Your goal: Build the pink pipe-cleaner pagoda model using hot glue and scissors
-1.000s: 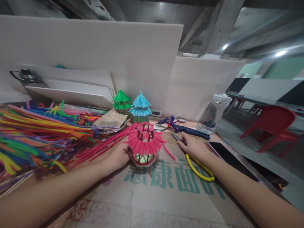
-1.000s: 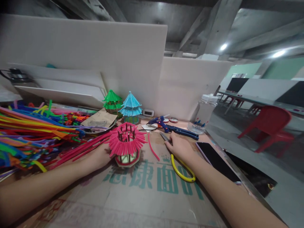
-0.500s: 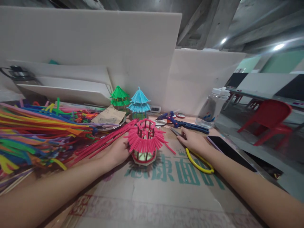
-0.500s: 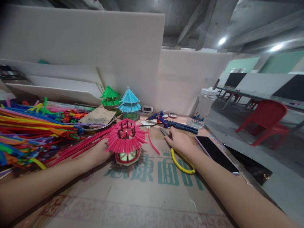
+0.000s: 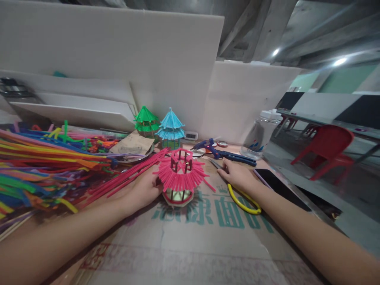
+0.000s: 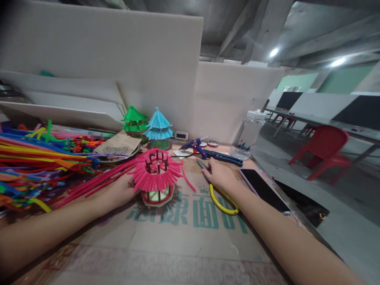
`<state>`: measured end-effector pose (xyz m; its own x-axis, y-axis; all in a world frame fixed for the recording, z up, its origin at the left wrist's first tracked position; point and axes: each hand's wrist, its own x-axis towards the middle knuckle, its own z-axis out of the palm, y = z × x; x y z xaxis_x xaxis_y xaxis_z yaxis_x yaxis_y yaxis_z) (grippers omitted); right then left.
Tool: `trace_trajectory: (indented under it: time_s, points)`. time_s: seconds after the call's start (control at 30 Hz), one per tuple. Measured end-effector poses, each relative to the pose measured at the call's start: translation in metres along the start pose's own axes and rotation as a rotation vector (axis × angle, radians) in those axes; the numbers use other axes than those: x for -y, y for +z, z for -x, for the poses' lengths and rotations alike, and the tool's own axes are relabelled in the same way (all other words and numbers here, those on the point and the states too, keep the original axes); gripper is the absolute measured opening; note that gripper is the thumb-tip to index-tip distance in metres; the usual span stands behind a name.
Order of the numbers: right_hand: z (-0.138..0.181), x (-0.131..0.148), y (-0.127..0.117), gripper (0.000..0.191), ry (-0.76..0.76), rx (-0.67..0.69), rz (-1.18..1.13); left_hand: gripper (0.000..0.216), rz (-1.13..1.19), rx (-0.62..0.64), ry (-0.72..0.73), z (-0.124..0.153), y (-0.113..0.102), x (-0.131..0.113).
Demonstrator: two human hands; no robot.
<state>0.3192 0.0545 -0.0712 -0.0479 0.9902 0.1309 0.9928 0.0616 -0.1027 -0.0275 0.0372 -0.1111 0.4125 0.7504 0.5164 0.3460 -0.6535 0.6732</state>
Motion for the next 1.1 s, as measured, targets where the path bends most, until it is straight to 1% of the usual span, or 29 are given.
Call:
trace_trajectory:
  time_s: [0.07, 0.1, 0.13, 0.17, 0.23, 0.27, 0.3, 0.33, 0.37, 0.43, 0.53, 0.67, 0.83, 0.93, 1.1]
  points:
    - [0.0, -0.001, -0.003, 0.033, -0.003, -0.028, -0.013, 0.031, -0.003, 0.006, -0.002, -0.001, -0.001, -0.002]
    - [0.001, -0.001, -0.006, 0.035, -0.022, -0.073, -0.033, 0.031, -0.007, 0.01, -0.001, -0.001, -0.001, -0.003]
    - [0.003, 0.001, -0.011, 0.036, -0.065, -0.152, -0.065, 0.031, -0.015, 0.015, 0.004, -0.001, -0.002, -0.003]
    - [0.007, 0.005, -0.018, 0.035, -0.131, -0.256, -0.112, 0.031, -0.025, 0.02, 0.015, -0.002, -0.002, -0.004]
    - [0.021, 0.018, -0.034, 0.031, -0.344, -0.525, -0.238, 0.03, -0.046, 0.022, 0.051, -0.002, -0.003, -0.005]
    - [0.03, 0.028, -0.042, 0.029, -0.45, -0.606, -0.301, 0.03, -0.056, 0.023, 0.07, -0.003, -0.004, -0.006]
    - [0.04, 0.039, -0.05, 0.028, -0.541, -0.646, -0.356, 0.029, -0.064, 0.023, 0.085, -0.003, -0.004, -0.007]
    - [0.05, 0.051, -0.056, 0.029, -0.617, -0.647, -0.39, 0.029, -0.071, 0.023, 0.093, -0.004, -0.005, -0.008]
    - [0.06, 0.063, -0.061, 0.03, -0.661, -0.637, -0.408, 0.029, -0.08, 0.027, 0.094, -0.004, -0.005, -0.009]
    - [0.075, 0.083, -0.067, 0.036, -0.744, -0.57, -0.401, 0.028, -0.111, 0.035, 0.089, -0.004, -0.006, -0.012]
    - [0.084, 0.099, -0.066, 0.04, -0.724, -0.486, -0.359, 0.028, -0.155, 0.025, 0.079, -0.004, -0.007, -0.012]
    - [0.082, 0.102, -0.06, 0.04, -0.677, -0.451, -0.299, 0.028, -0.157, 0.02, 0.076, -0.002, -0.007, -0.004]
    - [0.08, 0.104, -0.057, 0.045, -0.664, -0.332, -0.304, 0.043, -0.168, 0.028, 0.038, 0.0, -0.006, -0.001]
    - [0.081, 0.106, -0.057, 0.048, -0.652, -0.275, -0.33, 0.045, -0.178, 0.045, 0.057, 0.0, -0.006, -0.001]
    - [0.081, 0.107, -0.055, 0.048, -0.634, -0.278, -0.36, 0.045, -0.2, 0.045, 0.105, -0.001, -0.007, -0.002]
